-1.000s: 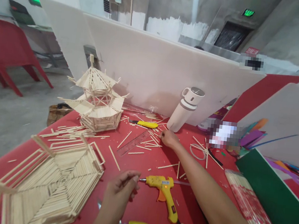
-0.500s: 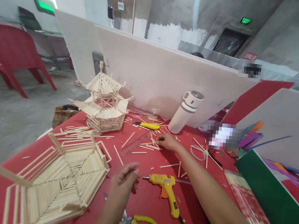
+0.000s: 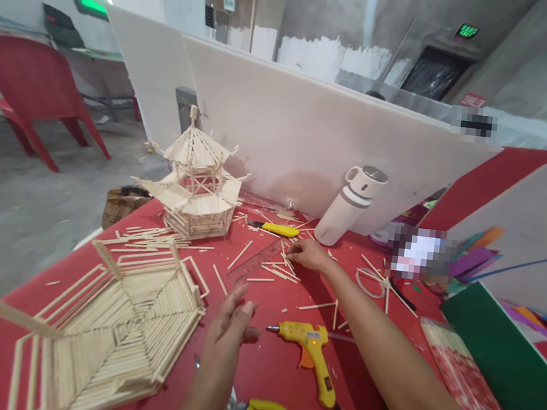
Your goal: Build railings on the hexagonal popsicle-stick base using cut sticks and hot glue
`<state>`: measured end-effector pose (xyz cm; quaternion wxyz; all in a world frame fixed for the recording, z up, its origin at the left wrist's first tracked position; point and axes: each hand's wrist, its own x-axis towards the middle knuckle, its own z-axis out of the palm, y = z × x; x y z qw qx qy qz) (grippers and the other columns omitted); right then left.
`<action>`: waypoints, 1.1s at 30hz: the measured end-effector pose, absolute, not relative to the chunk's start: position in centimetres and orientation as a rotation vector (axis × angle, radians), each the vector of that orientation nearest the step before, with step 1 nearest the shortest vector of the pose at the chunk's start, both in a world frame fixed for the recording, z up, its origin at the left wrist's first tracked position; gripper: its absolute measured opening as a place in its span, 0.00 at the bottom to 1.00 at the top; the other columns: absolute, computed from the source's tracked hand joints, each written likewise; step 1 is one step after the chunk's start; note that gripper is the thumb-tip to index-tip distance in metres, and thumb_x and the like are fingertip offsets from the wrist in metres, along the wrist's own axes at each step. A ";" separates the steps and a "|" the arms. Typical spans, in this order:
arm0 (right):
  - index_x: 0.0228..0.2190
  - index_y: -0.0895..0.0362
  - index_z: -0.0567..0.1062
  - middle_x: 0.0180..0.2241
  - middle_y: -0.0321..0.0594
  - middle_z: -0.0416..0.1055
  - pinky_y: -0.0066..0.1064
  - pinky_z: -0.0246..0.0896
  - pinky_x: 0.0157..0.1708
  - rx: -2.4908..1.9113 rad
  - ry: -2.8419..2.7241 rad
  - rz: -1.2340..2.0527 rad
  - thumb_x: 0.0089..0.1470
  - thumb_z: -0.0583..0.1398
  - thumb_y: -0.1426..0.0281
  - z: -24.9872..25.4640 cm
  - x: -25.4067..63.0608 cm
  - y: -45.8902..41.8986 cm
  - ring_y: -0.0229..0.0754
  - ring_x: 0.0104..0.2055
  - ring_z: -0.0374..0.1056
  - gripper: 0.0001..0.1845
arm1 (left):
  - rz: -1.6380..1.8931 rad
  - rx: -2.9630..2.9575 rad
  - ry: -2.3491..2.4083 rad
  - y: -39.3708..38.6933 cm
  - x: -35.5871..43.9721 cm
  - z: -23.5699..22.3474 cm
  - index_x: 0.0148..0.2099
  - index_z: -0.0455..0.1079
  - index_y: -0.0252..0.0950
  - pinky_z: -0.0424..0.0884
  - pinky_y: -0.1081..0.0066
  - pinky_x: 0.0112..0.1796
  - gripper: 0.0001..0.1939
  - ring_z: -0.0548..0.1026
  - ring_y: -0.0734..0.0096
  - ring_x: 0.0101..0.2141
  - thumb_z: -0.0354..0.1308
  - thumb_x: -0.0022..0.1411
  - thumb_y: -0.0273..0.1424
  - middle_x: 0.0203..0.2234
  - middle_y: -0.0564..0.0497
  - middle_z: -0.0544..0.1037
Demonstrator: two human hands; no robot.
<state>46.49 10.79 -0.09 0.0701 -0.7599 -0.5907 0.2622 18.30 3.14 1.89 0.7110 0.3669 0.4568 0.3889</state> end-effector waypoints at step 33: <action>0.42 0.58 0.75 0.43 0.40 0.74 0.38 0.69 0.42 -2.520 -1.813 0.723 0.61 0.60 0.62 3.6 43.4 6.1 0.42 0.42 0.71 0.13 | 0.841 0.701 0.939 3.5 18.4 1.1 0.55 0.68 0.35 0.71 0.71 0.29 0.30 0.76 0.70 0.26 0.65 0.53 0.42 0.32 0.48 0.79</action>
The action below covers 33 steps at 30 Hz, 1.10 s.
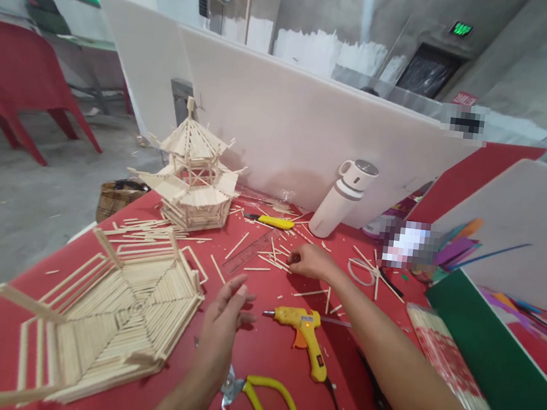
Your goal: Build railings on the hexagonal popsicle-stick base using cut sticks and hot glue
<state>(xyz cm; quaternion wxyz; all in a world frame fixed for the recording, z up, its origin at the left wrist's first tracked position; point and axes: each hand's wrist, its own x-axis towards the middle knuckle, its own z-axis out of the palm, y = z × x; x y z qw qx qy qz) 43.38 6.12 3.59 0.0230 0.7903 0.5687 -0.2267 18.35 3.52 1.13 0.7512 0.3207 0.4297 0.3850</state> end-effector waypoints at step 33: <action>0.32 0.54 0.70 0.33 0.37 0.70 0.30 0.56 0.38 2.647 2.598 -0.478 0.65 0.53 0.69 7.5 29.1 -6.6 0.40 0.37 0.65 0.09 | 0.611 0.837 0.669 -0.3 15.1 3.5 0.28 0.70 0.33 0.52 0.81 0.12 0.19 0.63 0.82 0.12 0.65 0.53 0.46 0.16 0.54 0.72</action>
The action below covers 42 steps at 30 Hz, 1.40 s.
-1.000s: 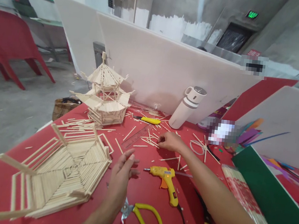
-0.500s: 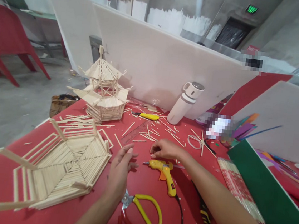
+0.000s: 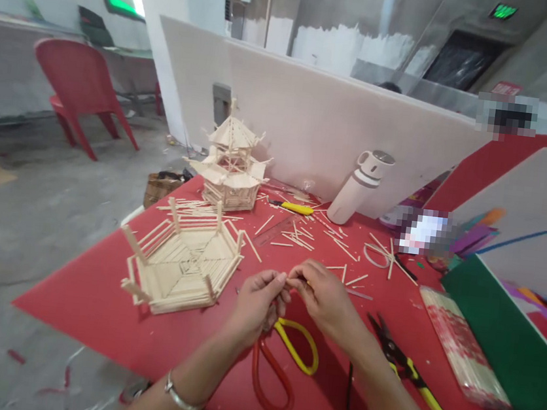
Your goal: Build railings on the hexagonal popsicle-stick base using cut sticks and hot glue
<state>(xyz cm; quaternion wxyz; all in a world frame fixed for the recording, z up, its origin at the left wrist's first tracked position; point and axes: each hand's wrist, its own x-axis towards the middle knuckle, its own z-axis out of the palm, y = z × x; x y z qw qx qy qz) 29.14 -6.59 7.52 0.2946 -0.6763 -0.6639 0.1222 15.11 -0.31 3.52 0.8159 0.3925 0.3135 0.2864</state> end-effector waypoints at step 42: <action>0.47 0.55 0.74 0.44 0.46 0.74 0.41 0.64 0.47 -2.000 -1.559 0.216 0.61 0.58 0.62 1.2 18.7 -11.1 0.50 0.46 0.69 0.16 | 0.759 0.631 0.883 -3.6 3.7 1.3 0.30 0.69 0.34 0.52 0.82 0.13 0.17 0.61 0.83 0.14 0.70 0.48 0.40 0.17 0.57 0.71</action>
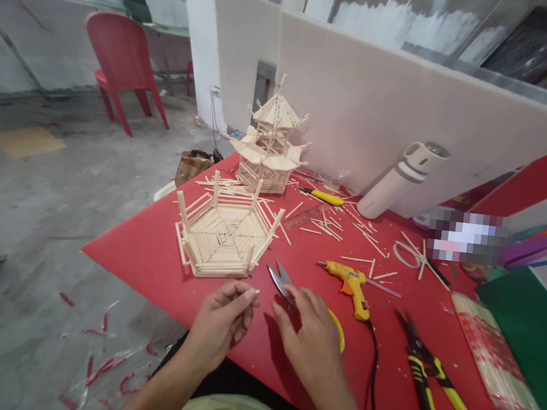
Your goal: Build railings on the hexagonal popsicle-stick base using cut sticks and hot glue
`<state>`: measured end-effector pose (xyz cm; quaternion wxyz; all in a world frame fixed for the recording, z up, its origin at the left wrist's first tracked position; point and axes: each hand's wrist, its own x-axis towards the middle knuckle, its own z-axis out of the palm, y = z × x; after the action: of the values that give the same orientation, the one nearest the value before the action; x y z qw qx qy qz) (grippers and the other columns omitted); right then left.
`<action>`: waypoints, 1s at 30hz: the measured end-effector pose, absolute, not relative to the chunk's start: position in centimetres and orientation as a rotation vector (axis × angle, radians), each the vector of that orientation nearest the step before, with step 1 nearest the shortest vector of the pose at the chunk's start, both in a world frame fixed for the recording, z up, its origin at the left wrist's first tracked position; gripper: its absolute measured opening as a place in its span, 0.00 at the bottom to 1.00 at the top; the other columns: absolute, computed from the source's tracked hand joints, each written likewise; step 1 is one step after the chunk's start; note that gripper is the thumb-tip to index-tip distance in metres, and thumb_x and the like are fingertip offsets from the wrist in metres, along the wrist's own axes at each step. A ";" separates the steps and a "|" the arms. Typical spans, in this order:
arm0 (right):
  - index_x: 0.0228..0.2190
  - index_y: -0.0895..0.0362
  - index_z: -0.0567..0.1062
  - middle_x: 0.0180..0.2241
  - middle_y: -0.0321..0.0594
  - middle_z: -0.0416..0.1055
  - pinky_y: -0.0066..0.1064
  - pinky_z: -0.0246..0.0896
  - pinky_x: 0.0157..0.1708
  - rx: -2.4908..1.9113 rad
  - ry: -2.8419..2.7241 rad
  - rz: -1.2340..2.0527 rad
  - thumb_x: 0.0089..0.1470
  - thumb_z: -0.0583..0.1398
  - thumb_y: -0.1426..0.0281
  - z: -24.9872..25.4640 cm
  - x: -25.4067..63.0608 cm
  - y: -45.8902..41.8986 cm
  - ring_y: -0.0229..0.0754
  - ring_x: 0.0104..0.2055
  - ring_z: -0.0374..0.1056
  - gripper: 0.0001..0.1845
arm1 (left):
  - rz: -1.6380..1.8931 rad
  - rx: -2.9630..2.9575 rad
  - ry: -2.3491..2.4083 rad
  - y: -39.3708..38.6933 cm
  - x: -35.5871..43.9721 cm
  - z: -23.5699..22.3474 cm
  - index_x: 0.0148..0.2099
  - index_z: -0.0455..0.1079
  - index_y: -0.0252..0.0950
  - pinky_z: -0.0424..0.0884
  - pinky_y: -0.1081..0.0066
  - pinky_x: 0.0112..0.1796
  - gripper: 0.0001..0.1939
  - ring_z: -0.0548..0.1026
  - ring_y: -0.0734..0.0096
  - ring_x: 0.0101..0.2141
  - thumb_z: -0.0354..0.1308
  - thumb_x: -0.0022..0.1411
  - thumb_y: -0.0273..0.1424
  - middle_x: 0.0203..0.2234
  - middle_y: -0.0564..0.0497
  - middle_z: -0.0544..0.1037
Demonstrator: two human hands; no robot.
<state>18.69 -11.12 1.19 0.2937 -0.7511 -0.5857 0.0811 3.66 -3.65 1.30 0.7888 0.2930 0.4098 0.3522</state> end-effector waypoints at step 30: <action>0.62 0.54 0.56 0.53 0.51 0.65 0.50 0.63 0.53 -1.939 -1.553 0.159 0.50 0.65 0.63 0.8 20.7 -15.6 0.57 0.56 0.62 0.42 | 0.806 0.356 0.797 -4.5 6.9 3.8 0.30 0.72 0.33 0.69 0.76 0.26 0.09 0.73 0.76 0.24 0.69 0.46 0.24 0.23 0.54 0.75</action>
<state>20.65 -15.58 0.76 0.3203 -0.7379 -0.5910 0.0606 6.89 -4.51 3.81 0.8288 0.1675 0.3756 0.3796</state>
